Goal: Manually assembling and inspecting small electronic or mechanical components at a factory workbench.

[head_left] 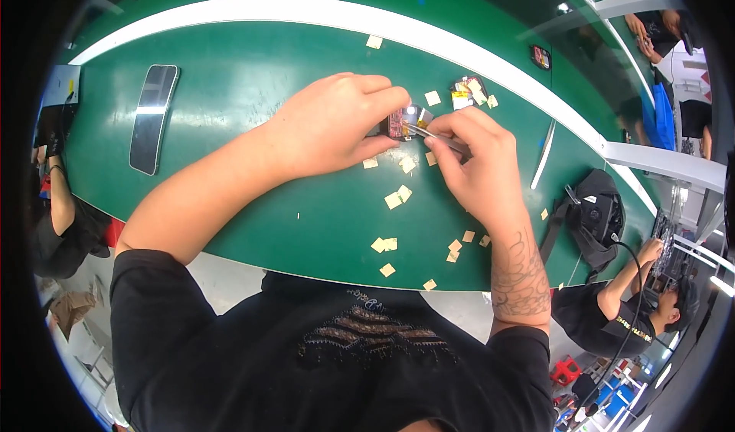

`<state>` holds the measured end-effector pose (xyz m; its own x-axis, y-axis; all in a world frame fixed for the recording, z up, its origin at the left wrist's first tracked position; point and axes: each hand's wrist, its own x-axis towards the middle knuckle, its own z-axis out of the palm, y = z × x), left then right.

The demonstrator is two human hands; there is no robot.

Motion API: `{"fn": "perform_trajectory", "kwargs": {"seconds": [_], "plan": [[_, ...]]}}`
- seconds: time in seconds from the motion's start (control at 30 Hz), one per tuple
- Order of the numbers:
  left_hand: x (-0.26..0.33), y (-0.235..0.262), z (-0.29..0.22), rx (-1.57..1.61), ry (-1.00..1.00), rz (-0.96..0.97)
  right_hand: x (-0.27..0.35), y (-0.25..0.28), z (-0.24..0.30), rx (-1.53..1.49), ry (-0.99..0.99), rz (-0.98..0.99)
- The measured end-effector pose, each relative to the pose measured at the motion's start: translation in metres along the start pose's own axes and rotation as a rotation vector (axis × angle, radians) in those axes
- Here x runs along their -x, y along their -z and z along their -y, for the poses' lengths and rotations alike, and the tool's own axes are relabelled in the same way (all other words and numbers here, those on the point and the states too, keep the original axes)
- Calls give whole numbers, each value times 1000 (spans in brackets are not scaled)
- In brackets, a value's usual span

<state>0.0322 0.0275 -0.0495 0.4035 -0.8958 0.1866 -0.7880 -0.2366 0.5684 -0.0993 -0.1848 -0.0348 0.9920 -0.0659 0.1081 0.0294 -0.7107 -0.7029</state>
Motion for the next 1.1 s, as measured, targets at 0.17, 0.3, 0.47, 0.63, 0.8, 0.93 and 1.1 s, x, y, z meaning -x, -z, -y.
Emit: {"fn": "perform_trajectory", "kwargs": {"seconds": [0.17, 0.3, 0.47, 0.63, 0.8, 0.93, 1.1], "plan": [[2, -1, -3, -36, -48, -48, 4, 2, 7, 220, 65, 2], [2, -3, -3, -61, -80, -73, 5, 2, 13, 251, 54, 16], [0, -3, 0, 20, -28, -31, 5, -1, 10, 215, 40, -9], [1, -1, -1, 40, -9, -33, 3, -4, 4, 133, 39, -16], [0, 0, -1, 17, 12, -22, -1, -1, 3, -2, -28, 6], [0, 1, -2, -14, 19, -15, -5, 2, -4, -34, 32, 4], [0, 1, -1, -73, 19, -6, -5, 7, -7, -131, -4, -3]]}}
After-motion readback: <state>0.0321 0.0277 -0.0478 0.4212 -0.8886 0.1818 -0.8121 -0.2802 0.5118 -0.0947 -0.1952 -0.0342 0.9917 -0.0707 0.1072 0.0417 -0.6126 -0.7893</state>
